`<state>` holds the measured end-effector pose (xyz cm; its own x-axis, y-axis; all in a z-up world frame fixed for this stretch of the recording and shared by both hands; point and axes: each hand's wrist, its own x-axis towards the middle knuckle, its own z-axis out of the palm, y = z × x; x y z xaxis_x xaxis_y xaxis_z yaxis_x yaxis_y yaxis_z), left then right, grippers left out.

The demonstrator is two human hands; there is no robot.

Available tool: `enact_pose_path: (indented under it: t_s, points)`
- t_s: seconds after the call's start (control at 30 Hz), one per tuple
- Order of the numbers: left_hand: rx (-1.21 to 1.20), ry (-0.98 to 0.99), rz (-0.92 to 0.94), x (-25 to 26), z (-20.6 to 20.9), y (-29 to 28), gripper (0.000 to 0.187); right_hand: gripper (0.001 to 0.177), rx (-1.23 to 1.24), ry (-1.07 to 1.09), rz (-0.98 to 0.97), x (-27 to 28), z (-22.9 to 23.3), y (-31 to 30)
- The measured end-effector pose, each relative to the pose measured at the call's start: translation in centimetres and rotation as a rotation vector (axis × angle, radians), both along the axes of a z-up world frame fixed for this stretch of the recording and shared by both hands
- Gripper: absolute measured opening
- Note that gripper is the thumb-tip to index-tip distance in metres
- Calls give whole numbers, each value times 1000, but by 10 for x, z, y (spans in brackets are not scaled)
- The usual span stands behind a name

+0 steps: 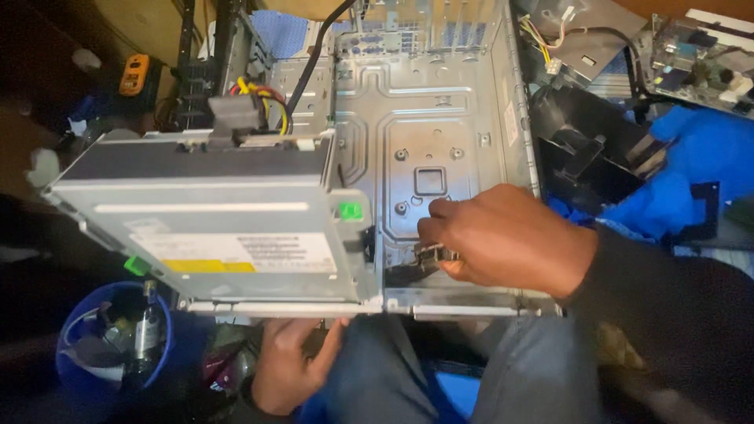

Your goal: Disassembling and cleaning components of a desktop computer.

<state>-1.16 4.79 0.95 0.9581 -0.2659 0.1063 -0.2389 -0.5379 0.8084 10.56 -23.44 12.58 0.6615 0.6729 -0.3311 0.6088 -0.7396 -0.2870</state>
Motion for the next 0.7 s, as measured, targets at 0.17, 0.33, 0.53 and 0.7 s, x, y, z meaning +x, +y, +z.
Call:
enact_pose_path:
  t_s: [0.17,0.33,0.53,0.7]
  points:
    - [68,-118,-8,-1,-10,3,20,41,9,-21,3,7,-1,-2]
    - [173,-123,-67,-4,-20,12,24,29,126,-186,49,11,-14,-8]
    - [288,-102,-60,-14,-43,19,30,31,128,-124,114,12,-14,-14]
    - [315,-90,-74,-15,-52,23,29,43,98,-8,123,15,-3,-15]
